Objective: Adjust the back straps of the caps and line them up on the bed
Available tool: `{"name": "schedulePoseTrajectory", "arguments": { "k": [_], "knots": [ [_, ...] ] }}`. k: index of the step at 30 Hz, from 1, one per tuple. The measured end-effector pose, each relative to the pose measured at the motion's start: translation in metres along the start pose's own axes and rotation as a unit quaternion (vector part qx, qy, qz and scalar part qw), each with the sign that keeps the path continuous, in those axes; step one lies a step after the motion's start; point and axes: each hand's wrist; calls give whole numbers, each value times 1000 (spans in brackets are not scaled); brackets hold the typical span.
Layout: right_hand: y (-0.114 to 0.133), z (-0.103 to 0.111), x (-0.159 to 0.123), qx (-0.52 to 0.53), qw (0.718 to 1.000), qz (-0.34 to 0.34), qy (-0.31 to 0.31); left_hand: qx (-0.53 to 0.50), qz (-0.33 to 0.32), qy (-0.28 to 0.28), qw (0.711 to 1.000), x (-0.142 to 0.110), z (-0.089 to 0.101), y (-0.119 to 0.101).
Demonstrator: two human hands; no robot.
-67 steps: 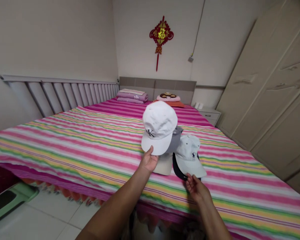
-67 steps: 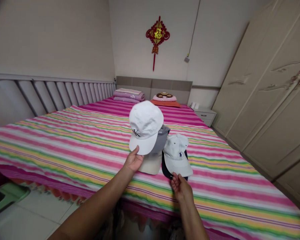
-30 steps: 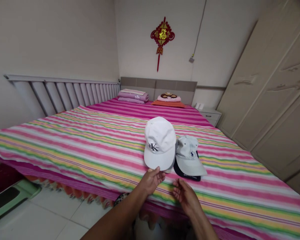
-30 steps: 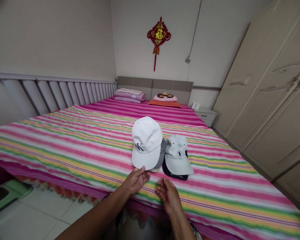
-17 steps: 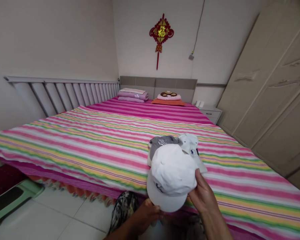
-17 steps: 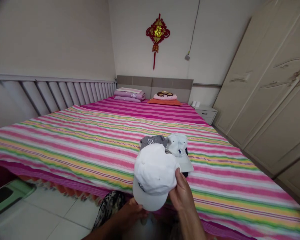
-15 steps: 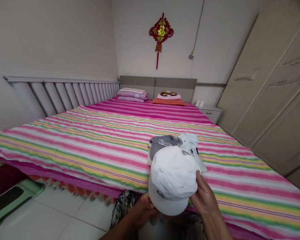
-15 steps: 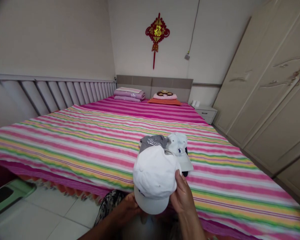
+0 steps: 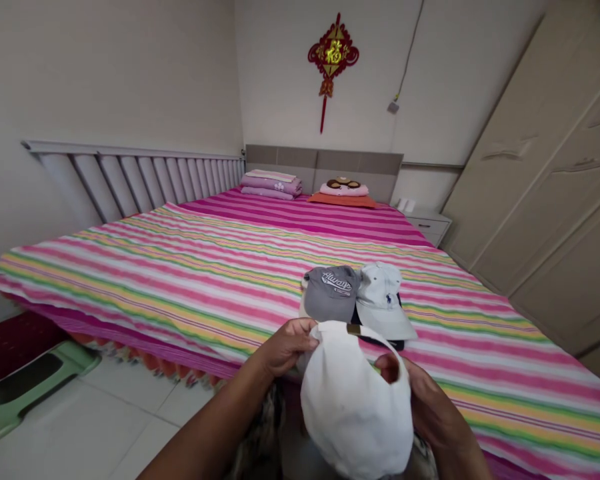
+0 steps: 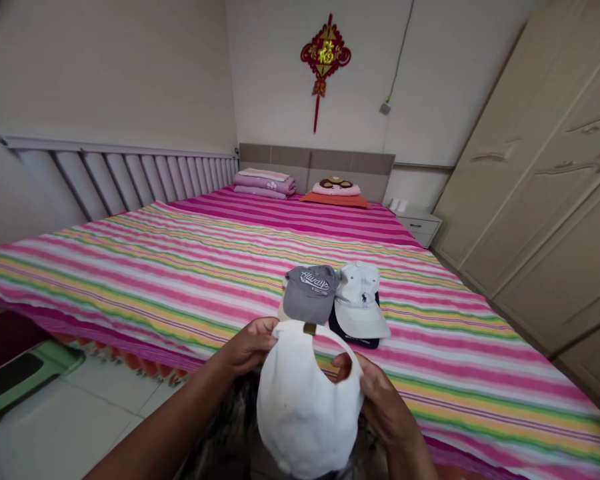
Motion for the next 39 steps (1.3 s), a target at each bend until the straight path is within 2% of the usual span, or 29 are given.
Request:
{"name": "schedulePoseTrajectory", "arguments": {
  "k": [2, 5, 10, 14, 19, 23, 29, 34, 39],
  "knots": [
    [7, -6, 0, -33, 999, 12, 8, 26, 17, 4, 1000, -2, -5, -2],
    [12, -21, 1, -96, 995, 10, -30, 59, 49, 21, 997, -4, -11, 0],
    [10, -42, 0, -68, 996, -3, -51, 70, 56, 42, 995, -8, -22, 0],
    [10, -52, -1, -100, 994, -1, -48, 102, 83, 24, 991, -11, -29, -3],
    [13, -58, -2, -159, 984, 51, -57, 94, 92, 0, 991, -12, -33, 0],
    [15, -64, -7, -151, 985, 36, -71, 74, 96, -24, 992, -15, -35, 3],
    [12, -69, -8, -93, 992, 36, -74, 33, 97, -7, 995, -18, -34, 7],
    [10, -69, -6, -95, 992, 40, -74, 31, 89, 6, 996, -18, -28, 10],
    [10, -70, -7, -110, 989, 43, -84, 13, 97, -26, 995, -18, -31, 10]
  ]
}}
Point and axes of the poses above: each hand's wrist, its own x-axis towards the middle knuckle, its own z-axis out of the back of the hand, y = z × x, and after that the axes turned 13 degrees about -y, right-handed
